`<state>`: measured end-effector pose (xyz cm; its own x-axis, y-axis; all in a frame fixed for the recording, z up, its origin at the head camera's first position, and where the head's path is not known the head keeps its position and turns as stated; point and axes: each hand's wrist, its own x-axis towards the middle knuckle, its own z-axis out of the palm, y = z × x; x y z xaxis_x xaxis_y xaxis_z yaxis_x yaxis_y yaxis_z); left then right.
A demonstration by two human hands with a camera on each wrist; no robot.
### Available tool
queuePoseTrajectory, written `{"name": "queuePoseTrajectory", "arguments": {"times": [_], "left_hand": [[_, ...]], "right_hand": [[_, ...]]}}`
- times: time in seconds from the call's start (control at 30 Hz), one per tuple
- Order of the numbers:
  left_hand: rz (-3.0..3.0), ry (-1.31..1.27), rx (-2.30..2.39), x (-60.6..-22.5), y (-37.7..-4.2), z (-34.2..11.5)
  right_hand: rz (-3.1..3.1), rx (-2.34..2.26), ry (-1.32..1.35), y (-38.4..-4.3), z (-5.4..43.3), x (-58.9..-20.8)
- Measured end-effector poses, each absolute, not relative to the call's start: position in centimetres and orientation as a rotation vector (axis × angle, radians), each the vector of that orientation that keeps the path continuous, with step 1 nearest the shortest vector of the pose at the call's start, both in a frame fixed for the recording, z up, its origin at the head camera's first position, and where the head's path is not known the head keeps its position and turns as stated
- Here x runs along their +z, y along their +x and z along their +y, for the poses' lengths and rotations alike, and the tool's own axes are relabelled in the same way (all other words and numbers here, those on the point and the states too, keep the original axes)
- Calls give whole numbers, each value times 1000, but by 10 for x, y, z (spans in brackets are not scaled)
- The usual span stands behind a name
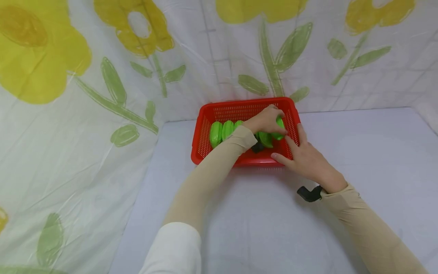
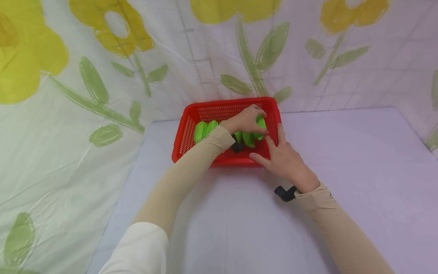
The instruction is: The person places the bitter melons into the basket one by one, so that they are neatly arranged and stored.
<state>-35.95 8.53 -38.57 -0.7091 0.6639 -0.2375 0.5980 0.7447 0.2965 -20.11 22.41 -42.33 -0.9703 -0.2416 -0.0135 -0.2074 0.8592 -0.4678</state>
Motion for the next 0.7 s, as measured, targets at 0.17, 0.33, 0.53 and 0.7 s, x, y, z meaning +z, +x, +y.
{"name": "queuePoseTrajectory", "arguments": {"times": [0.17, 0.33, 0.53, 0.7], "left_hand": [[2622, 1015, 238, -393, -364, 92], [2628, 1034, 170, -394, -365, 98], [2623, 1013, 123, -394, -358, 104], [2646, 934, 65, -395, -354, 108]], "right_hand": [[2978, -774, -359, -201, 224, -425], [2968, -784, -354, -201, 225, -426], [2967, -787, -360, -202, 225, -427], [2971, -792, -365, -202, 226, -426]]}}
